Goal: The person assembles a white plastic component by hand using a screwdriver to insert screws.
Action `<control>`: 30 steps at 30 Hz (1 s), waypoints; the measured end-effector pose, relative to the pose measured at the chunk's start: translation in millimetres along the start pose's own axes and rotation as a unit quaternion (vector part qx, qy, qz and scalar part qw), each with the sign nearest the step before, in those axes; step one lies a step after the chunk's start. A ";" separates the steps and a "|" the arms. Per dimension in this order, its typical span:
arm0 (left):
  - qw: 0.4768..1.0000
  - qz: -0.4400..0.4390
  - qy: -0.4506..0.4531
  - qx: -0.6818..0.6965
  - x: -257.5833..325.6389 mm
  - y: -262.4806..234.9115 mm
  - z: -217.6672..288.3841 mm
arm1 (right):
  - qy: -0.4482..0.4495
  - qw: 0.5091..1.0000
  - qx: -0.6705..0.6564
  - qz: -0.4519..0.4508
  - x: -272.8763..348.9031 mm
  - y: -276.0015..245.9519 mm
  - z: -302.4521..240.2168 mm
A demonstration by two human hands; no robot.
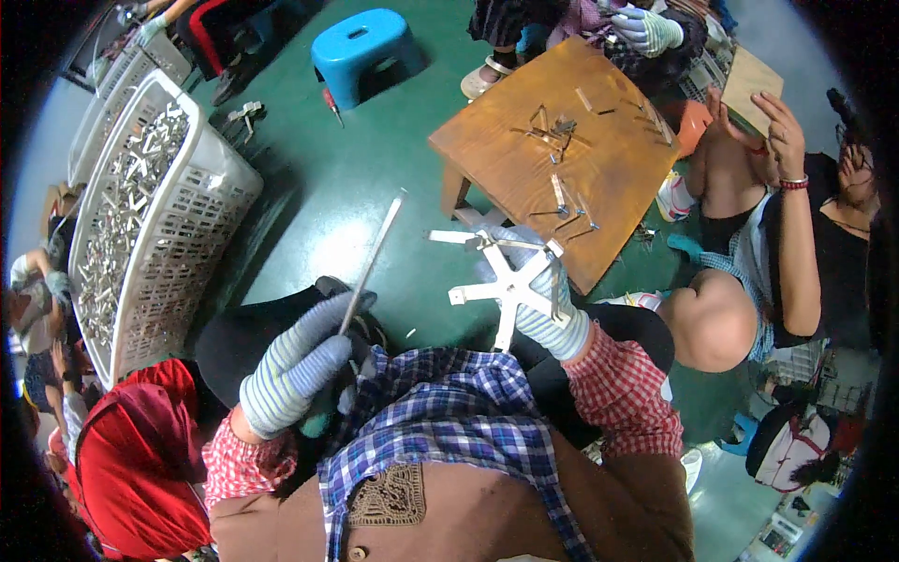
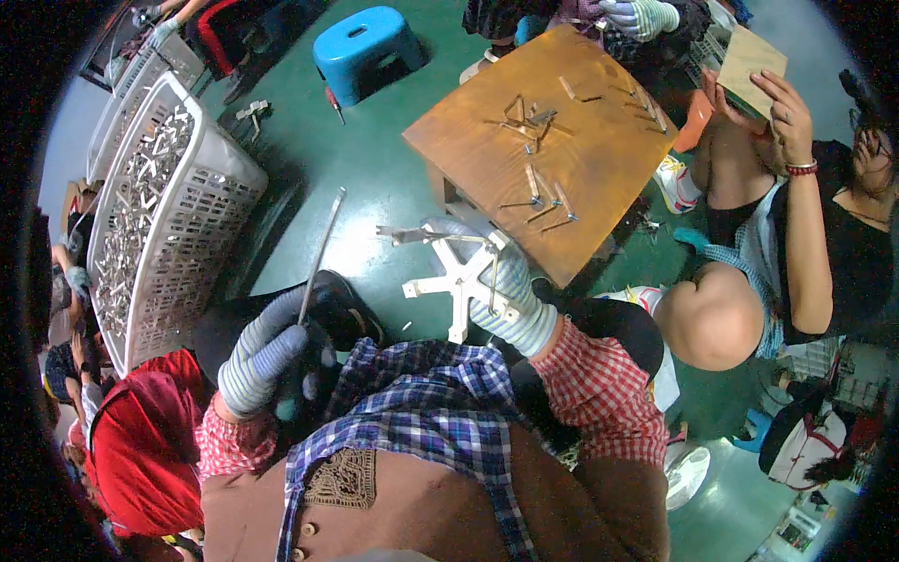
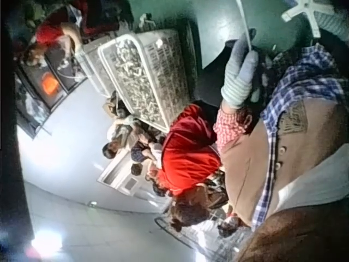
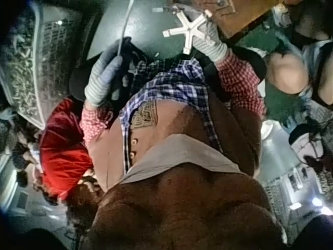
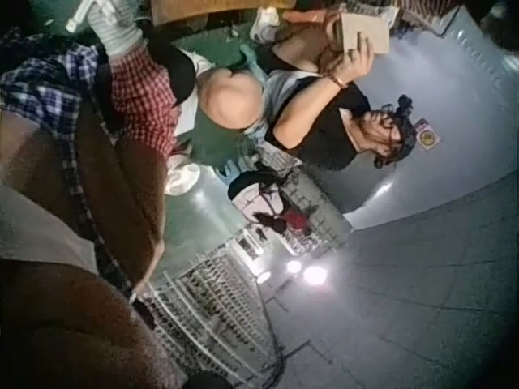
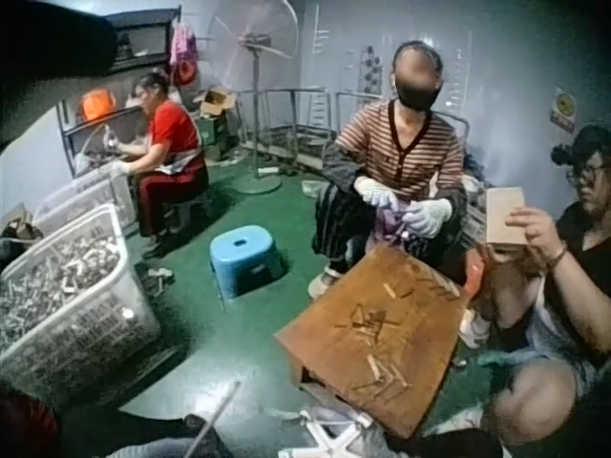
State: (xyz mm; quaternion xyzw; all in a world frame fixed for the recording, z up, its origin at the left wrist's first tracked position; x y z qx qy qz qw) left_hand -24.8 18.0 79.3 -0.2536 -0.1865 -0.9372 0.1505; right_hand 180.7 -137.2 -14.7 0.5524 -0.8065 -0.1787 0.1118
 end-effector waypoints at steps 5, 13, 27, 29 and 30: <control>0.981 -0.087 -0.144 -0.098 15.8 8.1 18.1 | -0.006 0.925 0.371 0.080 3.5 -0.7 -15.0; 0.966 -0.174 -0.069 -0.180 18.1 19.6 28.3 | -0.044 0.877 0.472 0.083 7.4 -9.2 -15.3; 0.957 -0.215 -0.099 -0.166 4.5 14.4 18.7 | -0.089 0.884 0.451 0.085 17.5 -43.7 16.0; 0.954 -0.213 -0.096 -0.186 2.9 14.4 18.9 | -0.105 0.852 0.507 0.072 11.8 -34.1 7.7; 0.954 -0.213 -0.097 -0.186 2.7 13.9 17.9 | -0.121 0.816 0.562 0.059 9.2 -28.2 3.8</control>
Point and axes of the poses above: each hand's wrist, its own x-axis away from the middle knuckle, its own y-axis out of the palm, z = x × y, the point moved 5 cm from there along -x, towards the middle knuckle, and after that the axes turned 2 degrees about -z, right-handed, at the moved point
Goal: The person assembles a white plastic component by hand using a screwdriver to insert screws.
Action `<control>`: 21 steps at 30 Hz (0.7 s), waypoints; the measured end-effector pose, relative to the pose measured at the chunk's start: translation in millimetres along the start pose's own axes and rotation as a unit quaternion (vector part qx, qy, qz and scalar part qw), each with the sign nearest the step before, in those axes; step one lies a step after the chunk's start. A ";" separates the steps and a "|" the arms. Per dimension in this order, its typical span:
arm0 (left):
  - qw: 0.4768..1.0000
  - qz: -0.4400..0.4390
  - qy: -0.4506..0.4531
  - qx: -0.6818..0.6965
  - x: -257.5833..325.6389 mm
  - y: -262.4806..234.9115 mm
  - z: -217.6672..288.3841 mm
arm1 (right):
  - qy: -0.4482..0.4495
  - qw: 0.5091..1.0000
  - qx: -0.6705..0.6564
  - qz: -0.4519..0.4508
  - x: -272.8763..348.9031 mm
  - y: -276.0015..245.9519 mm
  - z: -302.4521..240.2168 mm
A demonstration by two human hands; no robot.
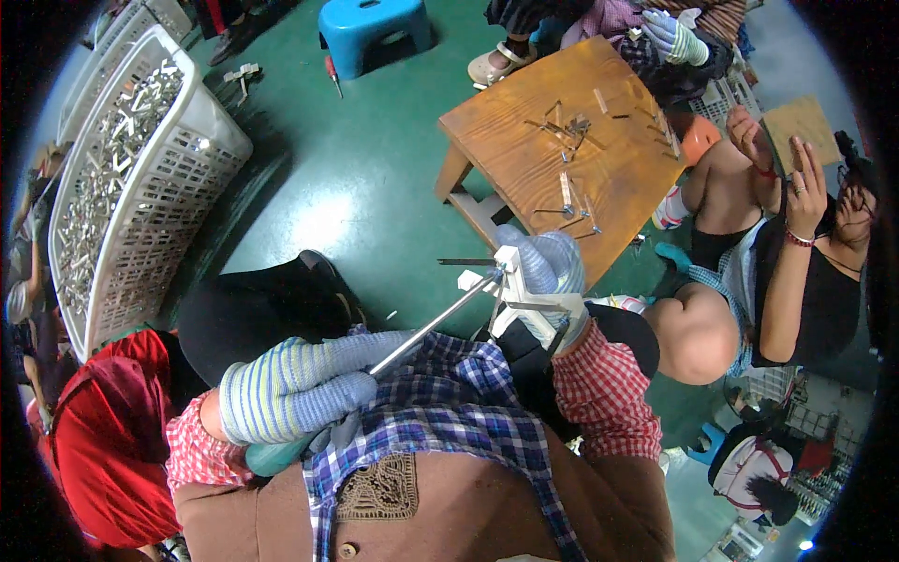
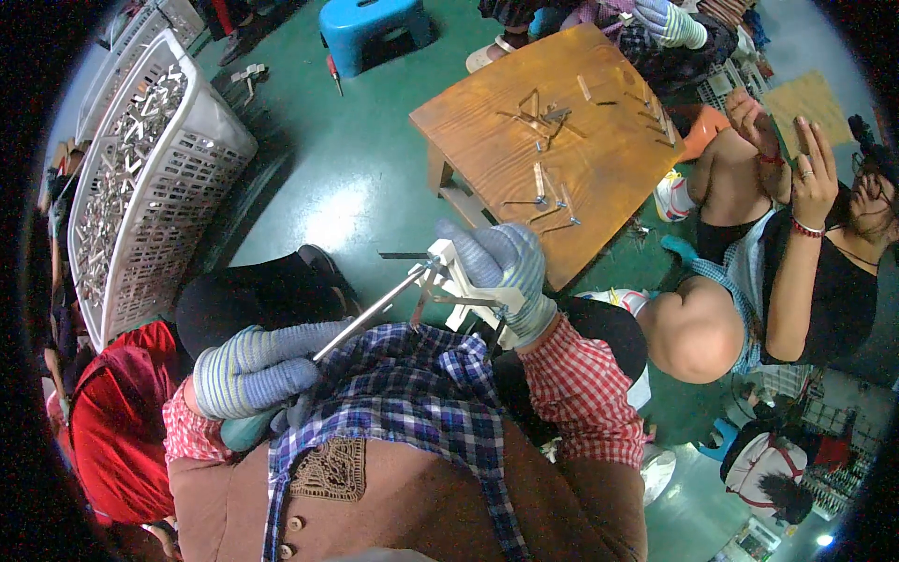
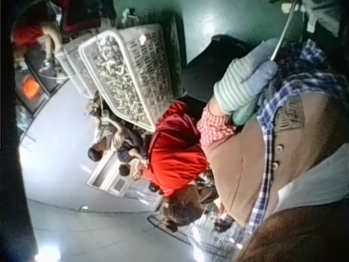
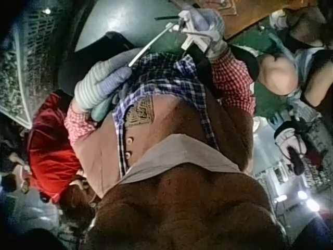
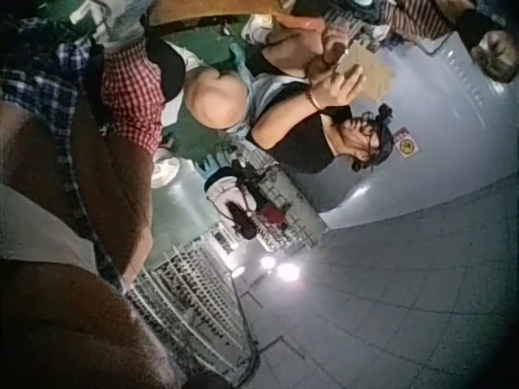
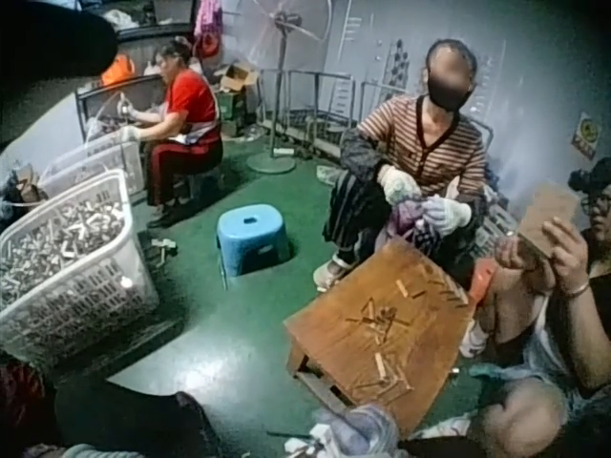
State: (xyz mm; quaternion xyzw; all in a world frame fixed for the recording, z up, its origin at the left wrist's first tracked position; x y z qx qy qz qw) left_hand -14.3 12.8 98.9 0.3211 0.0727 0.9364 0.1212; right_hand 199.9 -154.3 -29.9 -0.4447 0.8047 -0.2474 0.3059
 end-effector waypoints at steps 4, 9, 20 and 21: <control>1.000 0.000 0.010 0.008 -0.9 -0.3 -2.0 | -0.042 0.999 0.028 0.020 -0.4 -2.8 -5.0; 0.999 0.006 -0.031 0.032 0.6 -0.8 -4.8 | -0.123 0.979 0.158 0.033 -20.5 -25.1 -47.5; 0.990 0.059 -0.050 -0.114 8.0 -16.1 0.4 | -0.217 0.932 0.290 0.016 -26.6 -34.7 -76.5; 0.989 0.075 -0.037 -0.120 7.9 -18.7 -2.1 | -0.221 0.928 0.299 0.001 -26.3 -33.8 -78.5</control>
Point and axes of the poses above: each hand's wrist, its own x-axis away from the middle knuckle, its own y-axis out of the palm, z = x × y, the point moved 5 cm from there along -x, towards the middle knuckle, and after that the axes turned 2 degrees about -z, right-handed, at the moved point
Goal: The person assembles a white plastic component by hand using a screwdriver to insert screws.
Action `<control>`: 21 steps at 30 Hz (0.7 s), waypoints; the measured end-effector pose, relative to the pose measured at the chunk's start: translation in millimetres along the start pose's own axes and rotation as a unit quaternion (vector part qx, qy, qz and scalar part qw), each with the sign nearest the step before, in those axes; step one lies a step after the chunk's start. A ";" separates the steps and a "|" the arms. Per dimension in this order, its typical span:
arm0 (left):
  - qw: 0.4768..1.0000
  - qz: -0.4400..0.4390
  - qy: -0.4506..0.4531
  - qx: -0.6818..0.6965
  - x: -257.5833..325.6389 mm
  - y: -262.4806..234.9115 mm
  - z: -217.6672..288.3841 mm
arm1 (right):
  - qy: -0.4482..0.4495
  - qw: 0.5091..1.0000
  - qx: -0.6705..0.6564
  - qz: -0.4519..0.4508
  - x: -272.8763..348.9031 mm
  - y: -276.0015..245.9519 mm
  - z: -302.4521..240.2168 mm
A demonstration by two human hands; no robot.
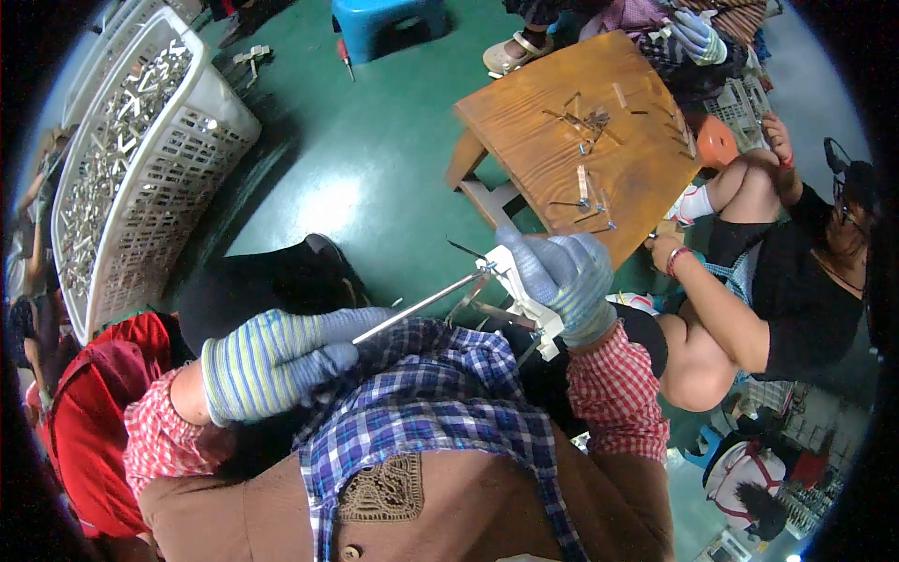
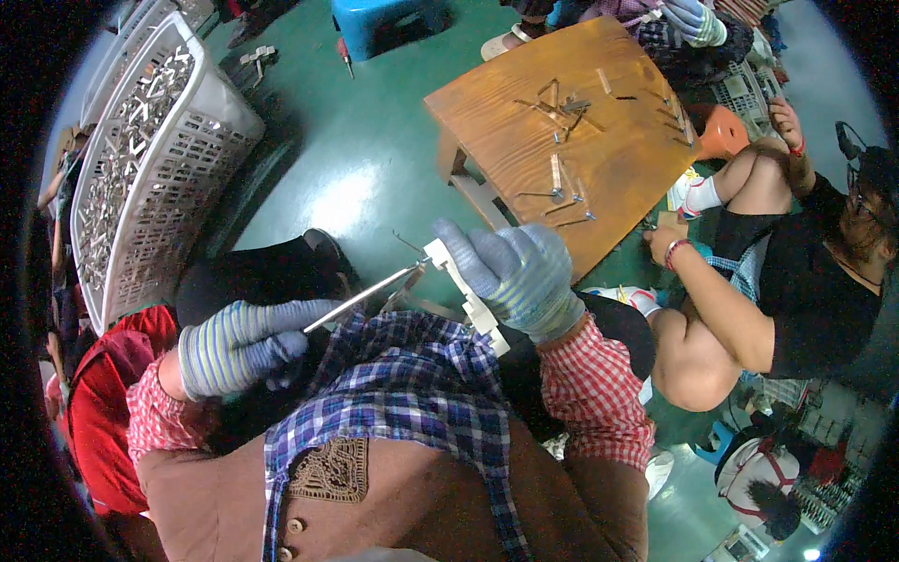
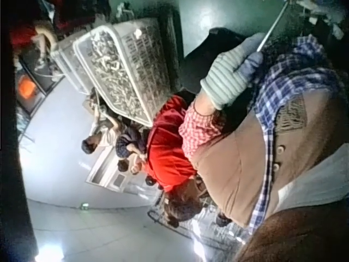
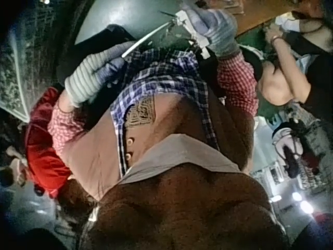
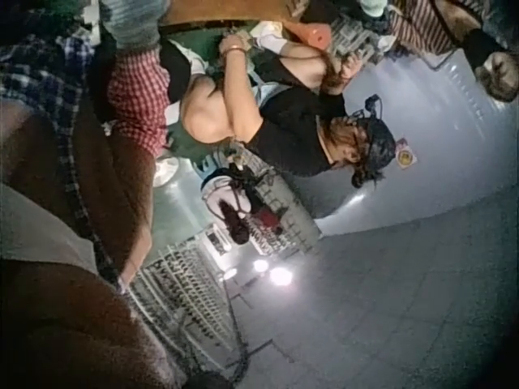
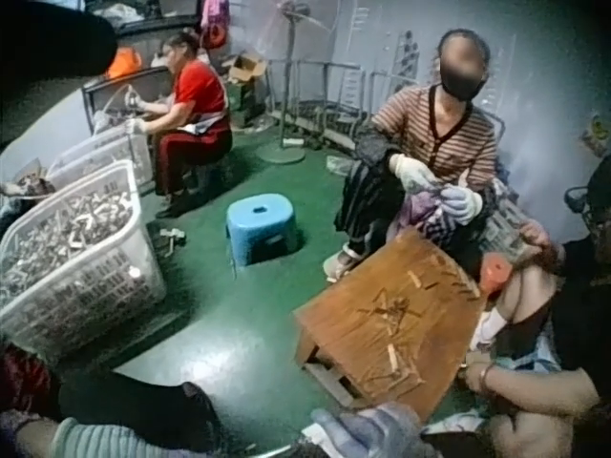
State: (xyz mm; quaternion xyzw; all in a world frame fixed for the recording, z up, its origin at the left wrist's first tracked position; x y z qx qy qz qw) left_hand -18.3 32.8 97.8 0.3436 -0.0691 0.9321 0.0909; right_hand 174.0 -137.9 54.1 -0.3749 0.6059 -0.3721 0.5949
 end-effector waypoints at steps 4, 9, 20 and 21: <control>0.997 0.027 0.014 0.065 -9.0 -6.6 -18.2 | -0.029 0.999 0.021 -0.031 -1.2 -3.3 -8.2; 0.991 0.048 -0.019 0.122 -16.0 -7.2 -30.0 | -0.023 0.997 0.011 -0.072 3.6 7.1 -14.7; 0.996 0.055 0.013 0.074 -21.1 -6.8 -33.2 | -0.008 0.995 -0.046 -0.091 10.2 10.9 -18.4; 0.995 0.073 0.062 0.016 -20.6 -8.2 -32.6 | -0.010 0.994 -0.051 -0.096 9.2 11.2 -19.3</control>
Point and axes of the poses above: each hand's wrist, its own x-axis away from the middle knuckle, its own y-axis out of the palm, z = x × y, the point moved 5 cm from there along -x, towards the middle knuckle, and after that the axes turned 2 degrees about -z, right-handed, at the moved point
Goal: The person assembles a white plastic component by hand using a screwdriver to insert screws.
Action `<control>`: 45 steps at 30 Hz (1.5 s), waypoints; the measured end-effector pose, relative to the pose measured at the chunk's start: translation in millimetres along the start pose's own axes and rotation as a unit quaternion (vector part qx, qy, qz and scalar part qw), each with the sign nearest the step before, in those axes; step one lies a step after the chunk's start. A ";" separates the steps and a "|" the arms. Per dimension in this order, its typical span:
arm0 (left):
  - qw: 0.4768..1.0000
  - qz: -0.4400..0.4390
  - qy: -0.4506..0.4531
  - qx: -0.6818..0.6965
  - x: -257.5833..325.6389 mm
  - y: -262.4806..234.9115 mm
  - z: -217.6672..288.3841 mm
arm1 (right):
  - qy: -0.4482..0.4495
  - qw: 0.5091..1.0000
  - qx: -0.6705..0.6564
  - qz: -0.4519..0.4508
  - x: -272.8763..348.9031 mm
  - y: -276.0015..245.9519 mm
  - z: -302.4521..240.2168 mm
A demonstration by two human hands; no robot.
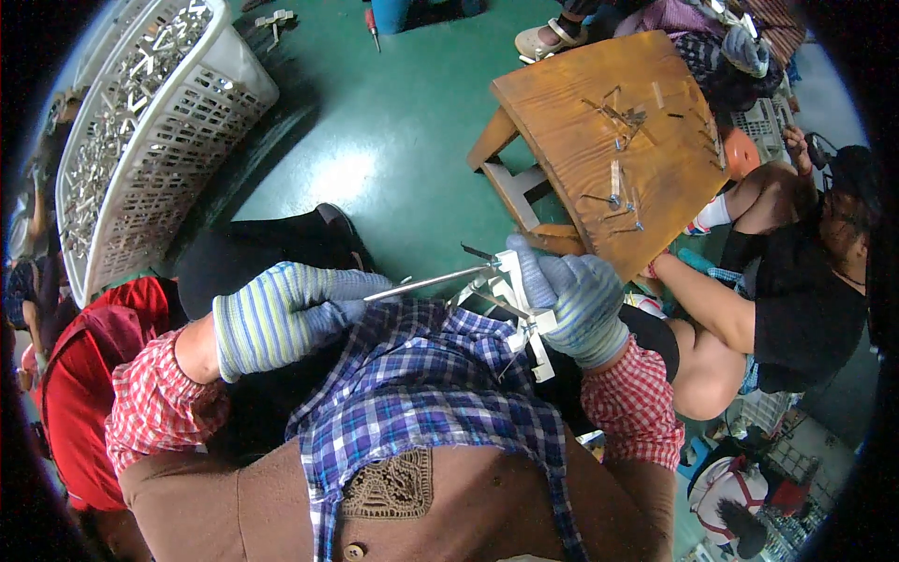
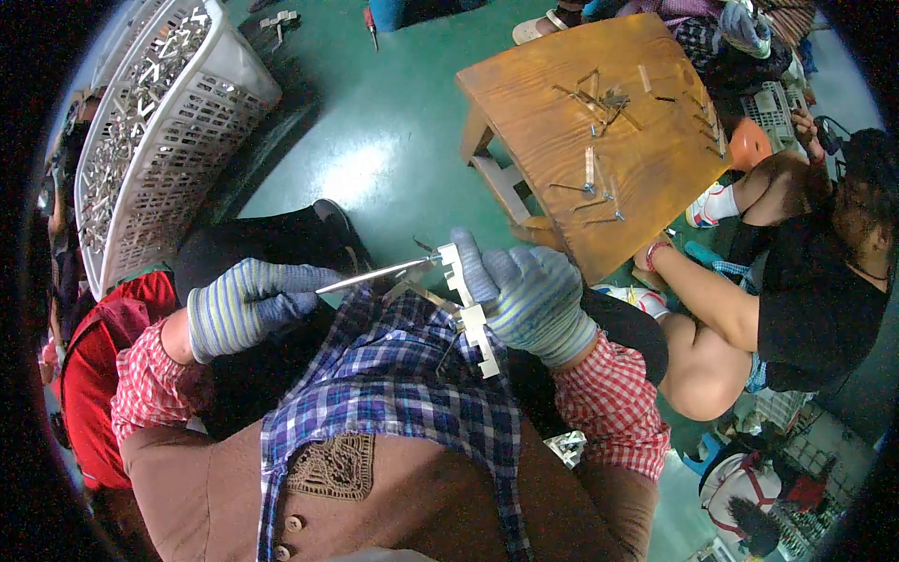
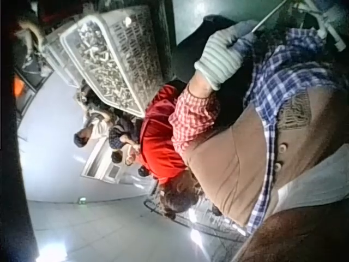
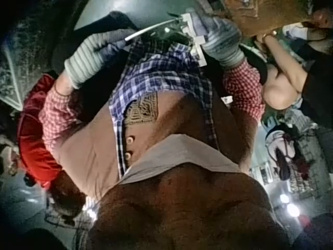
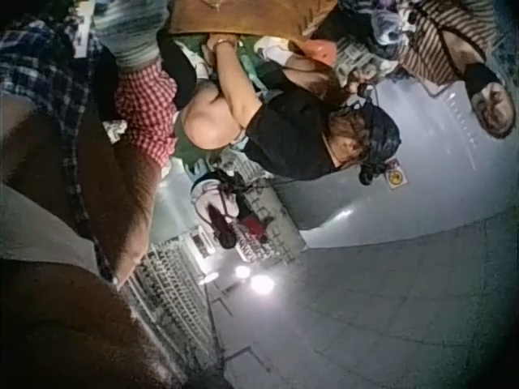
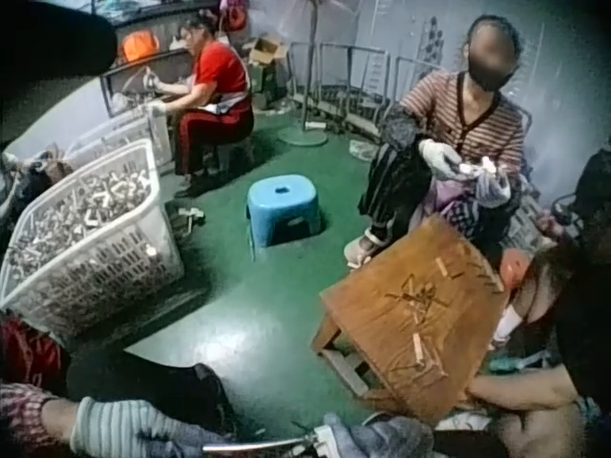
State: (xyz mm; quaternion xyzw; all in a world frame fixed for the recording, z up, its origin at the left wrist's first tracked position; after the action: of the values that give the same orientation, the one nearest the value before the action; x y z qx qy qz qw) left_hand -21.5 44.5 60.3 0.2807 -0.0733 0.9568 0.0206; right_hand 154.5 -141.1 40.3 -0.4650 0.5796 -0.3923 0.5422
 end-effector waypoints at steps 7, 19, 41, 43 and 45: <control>0.988 0.042 0.050 -0.139 2.3 -0.3 2.1 | -0.015 0.999 0.035 -0.010 2.0 3.8 -1.1; 0.863 0.086 0.096 -0.488 2.2 9.1 30.4 | 0.086 0.990 -0.112 0.012 4.2 9.1 7.3; 0.627 0.119 0.192 -0.745 -14.2 15.8 45.8 | 0.135 0.946 -0.295 -0.018 19.8 37.5 6.3; 0.611 0.092 0.187 -0.764 -17.5 14.9 45.4 | 0.233 0.791 -0.566 -0.008 19.5 50.0 13.2; 0.596 0.077 0.184 -0.778 -23.6 11.1 47.4 | 0.257 0.799 -0.541 -0.045 24.4 58.0 16.7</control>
State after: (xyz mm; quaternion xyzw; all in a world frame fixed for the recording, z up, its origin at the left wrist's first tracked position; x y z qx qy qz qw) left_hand 22.8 26.4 85.6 -0.0307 -0.8056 0.5666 0.1703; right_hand 164.9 -148.7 -23.5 -0.5903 0.7941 -0.1440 0.0152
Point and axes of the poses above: each hand's wrist, its own x-axis away from the middle knuckle, its own y-axis out of the palm, z = x × y, the point moved 5 cm from there along -x, towards the middle knuckle, and after that the axes turned 2 degrees about -z, right-handed, at the moved point
